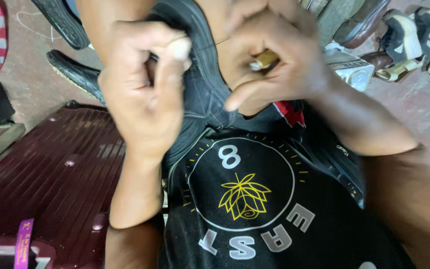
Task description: The person sews a black shoe using a needle and thread, repeatedly passing the needle through the upper and pulling the thread tight. The shoe is held steady on the lap while the hands manipulate the needle and thread to stitch along the seam.
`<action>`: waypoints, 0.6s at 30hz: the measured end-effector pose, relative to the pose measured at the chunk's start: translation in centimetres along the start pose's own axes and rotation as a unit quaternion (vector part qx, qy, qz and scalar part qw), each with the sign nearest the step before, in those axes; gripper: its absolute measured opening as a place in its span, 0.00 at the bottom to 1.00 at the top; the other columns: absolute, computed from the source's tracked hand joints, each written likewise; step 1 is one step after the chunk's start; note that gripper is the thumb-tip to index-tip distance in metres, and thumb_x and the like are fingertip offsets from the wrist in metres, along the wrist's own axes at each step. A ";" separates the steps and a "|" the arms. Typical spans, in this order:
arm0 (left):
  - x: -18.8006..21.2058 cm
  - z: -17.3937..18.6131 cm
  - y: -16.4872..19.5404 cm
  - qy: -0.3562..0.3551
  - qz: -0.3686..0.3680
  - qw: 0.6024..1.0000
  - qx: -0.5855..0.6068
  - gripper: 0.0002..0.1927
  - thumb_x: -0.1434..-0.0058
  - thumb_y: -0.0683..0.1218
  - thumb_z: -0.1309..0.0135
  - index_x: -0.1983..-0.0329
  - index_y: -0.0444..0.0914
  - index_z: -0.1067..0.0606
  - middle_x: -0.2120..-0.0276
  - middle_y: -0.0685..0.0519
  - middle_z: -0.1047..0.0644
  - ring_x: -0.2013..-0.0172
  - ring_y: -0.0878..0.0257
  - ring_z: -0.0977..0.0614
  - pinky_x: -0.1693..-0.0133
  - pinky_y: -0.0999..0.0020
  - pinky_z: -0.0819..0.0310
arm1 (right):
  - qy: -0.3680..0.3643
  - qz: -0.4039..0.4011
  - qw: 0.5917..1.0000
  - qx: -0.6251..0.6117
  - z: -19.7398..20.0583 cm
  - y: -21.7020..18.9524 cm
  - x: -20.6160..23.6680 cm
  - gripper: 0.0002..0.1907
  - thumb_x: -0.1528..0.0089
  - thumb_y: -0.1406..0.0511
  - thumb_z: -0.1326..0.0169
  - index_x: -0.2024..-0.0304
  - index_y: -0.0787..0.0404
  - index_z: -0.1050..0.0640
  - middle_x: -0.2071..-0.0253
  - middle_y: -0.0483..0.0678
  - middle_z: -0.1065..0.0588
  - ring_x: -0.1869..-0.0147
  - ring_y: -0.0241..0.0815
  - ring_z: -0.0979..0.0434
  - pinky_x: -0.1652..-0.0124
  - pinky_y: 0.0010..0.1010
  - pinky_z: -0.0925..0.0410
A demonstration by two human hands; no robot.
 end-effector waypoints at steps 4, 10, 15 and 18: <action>-0.2 0.7 0.5 -0.009 0.117 0.976 0.184 0.14 0.19 0.36 0.50 0.34 0.37 0.34 0.70 0.56 0.28 0.72 0.71 0.26 0.69 0.79 0.33 | -0.018 0.007 0.992 0.125 -1.0 0.2 1.3 0.13 0.37 0.62 0.31 0.61 0.63 0.22 0.62 0.48 0.23 0.66 0.37 0.23 0.68 0.28 0.31; -1.1 0.3 1.4 -0.113 0.151 0.981 -0.034 0.29 0.31 0.40 0.47 0.28 0.39 0.39 0.55 0.55 0.18 0.68 0.67 0.17 0.66 0.75 0.26 | -0.081 -0.192 0.977 0.049 1.1 -3.3 -0.2 0.09 0.32 0.64 0.34 0.61 0.62 0.21 0.72 0.44 0.25 0.70 0.32 0.25 0.69 0.26 0.34; -0.4 -0.6 1.6 -0.148 -0.030 0.954 -0.261 0.44 0.37 0.42 0.31 0.23 0.43 0.42 0.46 0.50 0.25 0.56 0.59 0.17 0.55 0.71 0.21 | -0.049 -0.107 0.993 0.020 -0.4 -3.3 -1.0 0.08 0.33 0.68 0.36 0.54 0.64 0.21 0.64 0.44 0.23 0.62 0.34 0.21 0.64 0.26 0.31; -0.1 -0.6 1.3 -0.097 -0.105 0.968 -0.204 0.48 0.42 0.35 0.33 0.25 0.44 0.49 0.34 0.47 0.31 0.49 0.57 0.20 0.49 0.73 0.21 | -0.046 -0.013 0.994 0.098 -1.5 -1.8 0.5 0.05 0.32 0.68 0.36 0.57 0.61 0.21 0.63 0.46 0.23 0.61 0.40 0.21 0.62 0.30 0.30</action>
Point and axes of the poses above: each hand's wrist, its own x-axis away from the middle knuckle, its own z-axis out of the back of the hand, y = z × x, the point moved 3 cm from there along -x, towards the middle knuckle
